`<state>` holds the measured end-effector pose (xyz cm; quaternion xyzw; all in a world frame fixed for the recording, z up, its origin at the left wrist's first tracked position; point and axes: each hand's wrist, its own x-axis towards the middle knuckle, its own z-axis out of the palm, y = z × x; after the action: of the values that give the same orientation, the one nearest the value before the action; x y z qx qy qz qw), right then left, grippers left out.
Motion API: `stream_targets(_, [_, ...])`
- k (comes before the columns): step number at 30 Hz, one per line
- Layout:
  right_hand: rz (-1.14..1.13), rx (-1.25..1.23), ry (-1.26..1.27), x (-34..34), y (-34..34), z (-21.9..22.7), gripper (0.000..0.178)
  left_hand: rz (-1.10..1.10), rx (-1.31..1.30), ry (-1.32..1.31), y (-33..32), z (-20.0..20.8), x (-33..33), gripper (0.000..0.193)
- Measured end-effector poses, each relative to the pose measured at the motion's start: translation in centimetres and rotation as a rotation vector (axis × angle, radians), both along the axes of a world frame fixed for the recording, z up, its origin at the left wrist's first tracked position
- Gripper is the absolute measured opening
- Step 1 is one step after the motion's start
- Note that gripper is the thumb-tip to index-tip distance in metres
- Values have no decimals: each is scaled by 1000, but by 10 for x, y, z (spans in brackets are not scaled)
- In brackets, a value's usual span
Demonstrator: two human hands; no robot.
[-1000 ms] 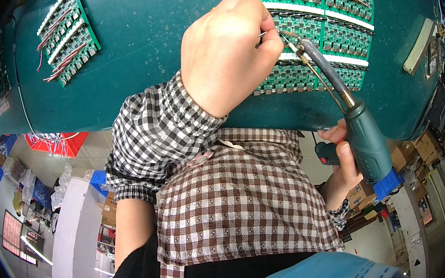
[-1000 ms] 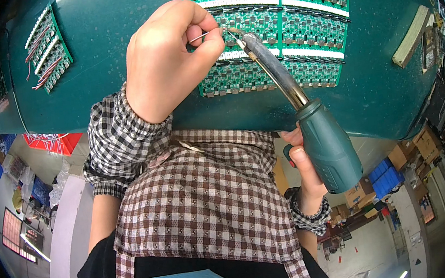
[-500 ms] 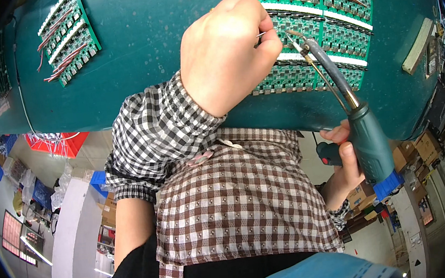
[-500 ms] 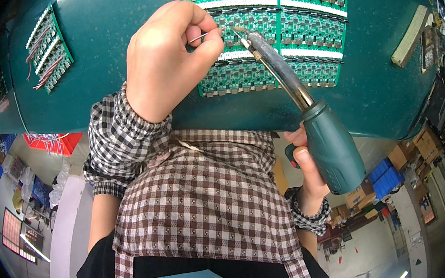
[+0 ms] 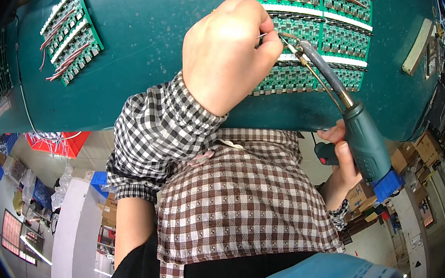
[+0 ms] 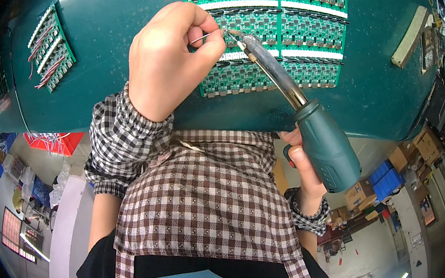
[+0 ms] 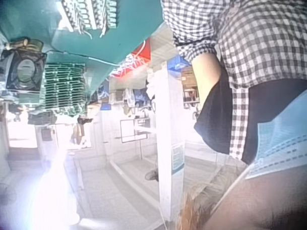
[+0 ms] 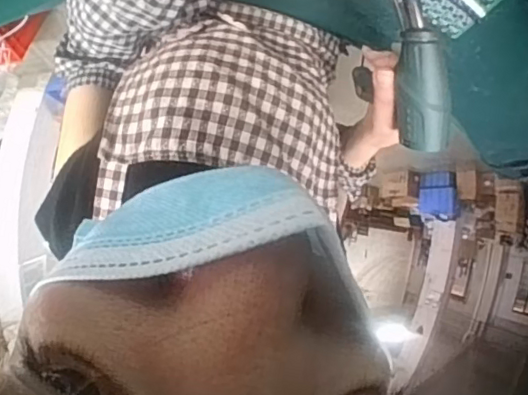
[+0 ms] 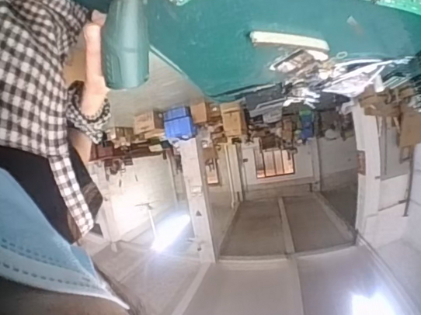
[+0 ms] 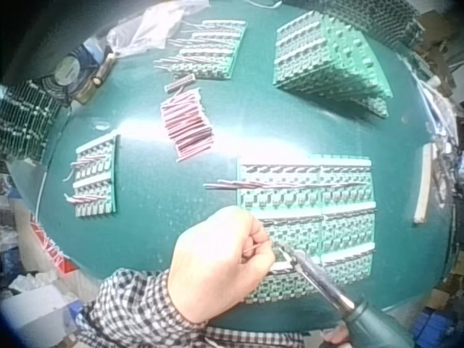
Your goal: The person removes a rubber band from a bundle of wires, places the wires onto circuit boards, and solders them using a soldering iron.
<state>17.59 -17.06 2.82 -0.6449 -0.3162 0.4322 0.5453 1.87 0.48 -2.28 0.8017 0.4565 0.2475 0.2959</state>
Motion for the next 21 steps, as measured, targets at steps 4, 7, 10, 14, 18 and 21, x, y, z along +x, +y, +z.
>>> stream_targets(4, [10,-6,5,0,-1,0,37,3,4,-2,-1,-1,0,11])
stream_targets(7, [15,-5,8,0,1,1,37,13,15,-2,0,0,0,11])
stream_targets(10, [13,-12,12,0,0,1,36,12,19,-9,-1,-1,1,11])
stream_targets(14, [23,-4,27,1,1,1,37,18,23,-11,-1,1,1,11])
stream_targets(18, [36,-1,-19,1,0,0,37,19,21,-11,-1,1,1,11])
stream_targets(21, [11,-31,-13,-1,0,1,38,16,19,-1,-1,2,1,11])
